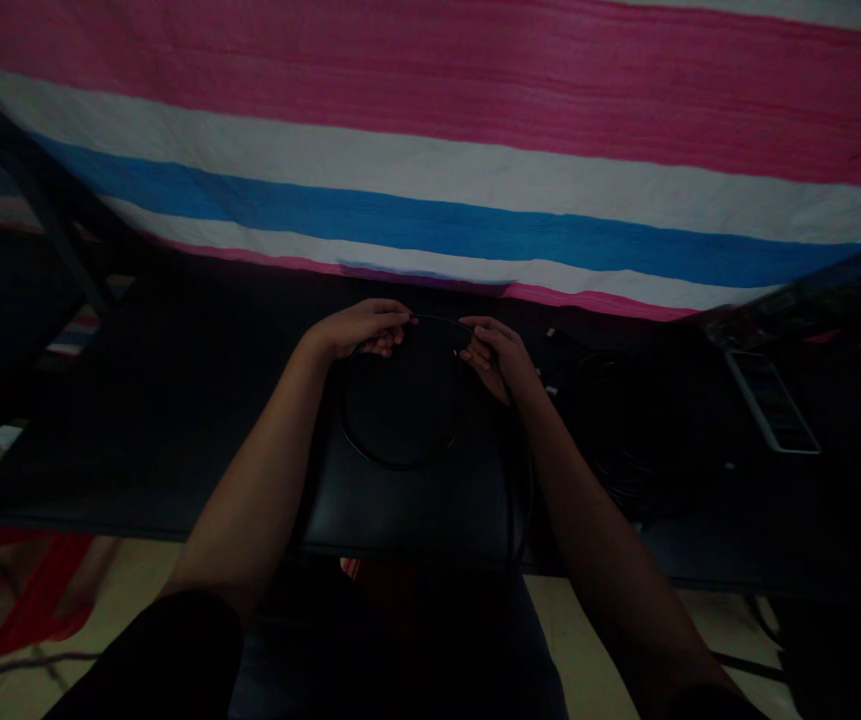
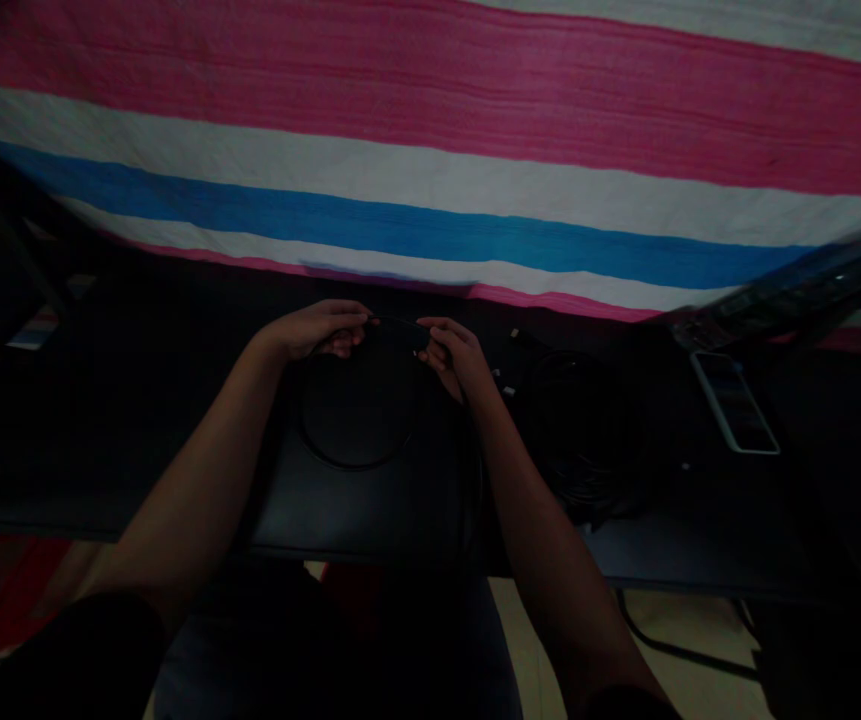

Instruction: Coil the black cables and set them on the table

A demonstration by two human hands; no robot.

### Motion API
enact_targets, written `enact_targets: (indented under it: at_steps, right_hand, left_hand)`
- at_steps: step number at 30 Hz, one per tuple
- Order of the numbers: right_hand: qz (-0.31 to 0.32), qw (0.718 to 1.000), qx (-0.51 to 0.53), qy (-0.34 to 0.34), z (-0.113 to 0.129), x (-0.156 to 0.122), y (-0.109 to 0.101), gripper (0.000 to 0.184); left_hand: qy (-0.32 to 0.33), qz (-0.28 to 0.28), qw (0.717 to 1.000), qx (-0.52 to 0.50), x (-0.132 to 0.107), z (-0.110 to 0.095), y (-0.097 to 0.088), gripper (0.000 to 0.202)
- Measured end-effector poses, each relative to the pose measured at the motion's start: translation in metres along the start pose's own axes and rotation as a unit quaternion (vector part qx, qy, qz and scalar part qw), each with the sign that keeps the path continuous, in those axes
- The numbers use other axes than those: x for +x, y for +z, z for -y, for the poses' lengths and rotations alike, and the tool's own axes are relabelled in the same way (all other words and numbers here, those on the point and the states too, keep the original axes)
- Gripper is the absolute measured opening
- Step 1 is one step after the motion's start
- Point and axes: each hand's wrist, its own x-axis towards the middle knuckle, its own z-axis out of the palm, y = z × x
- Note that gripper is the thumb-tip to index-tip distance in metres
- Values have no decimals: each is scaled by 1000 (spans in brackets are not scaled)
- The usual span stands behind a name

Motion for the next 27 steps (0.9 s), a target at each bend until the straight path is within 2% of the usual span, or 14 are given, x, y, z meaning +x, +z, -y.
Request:
enact_targets:
  at_steps: [13, 27]
  right_hand:
    - [10, 1000, 1, -7, -1, 0, -2, 13]
    - [5, 1000, -3, -7, 0, 0, 0, 11]
  left_hand:
    - [7, -2, 1000, -8, -3, -1, 0, 17]
    - [-1, -9, 1000, -14, -2, -2, 1, 9]
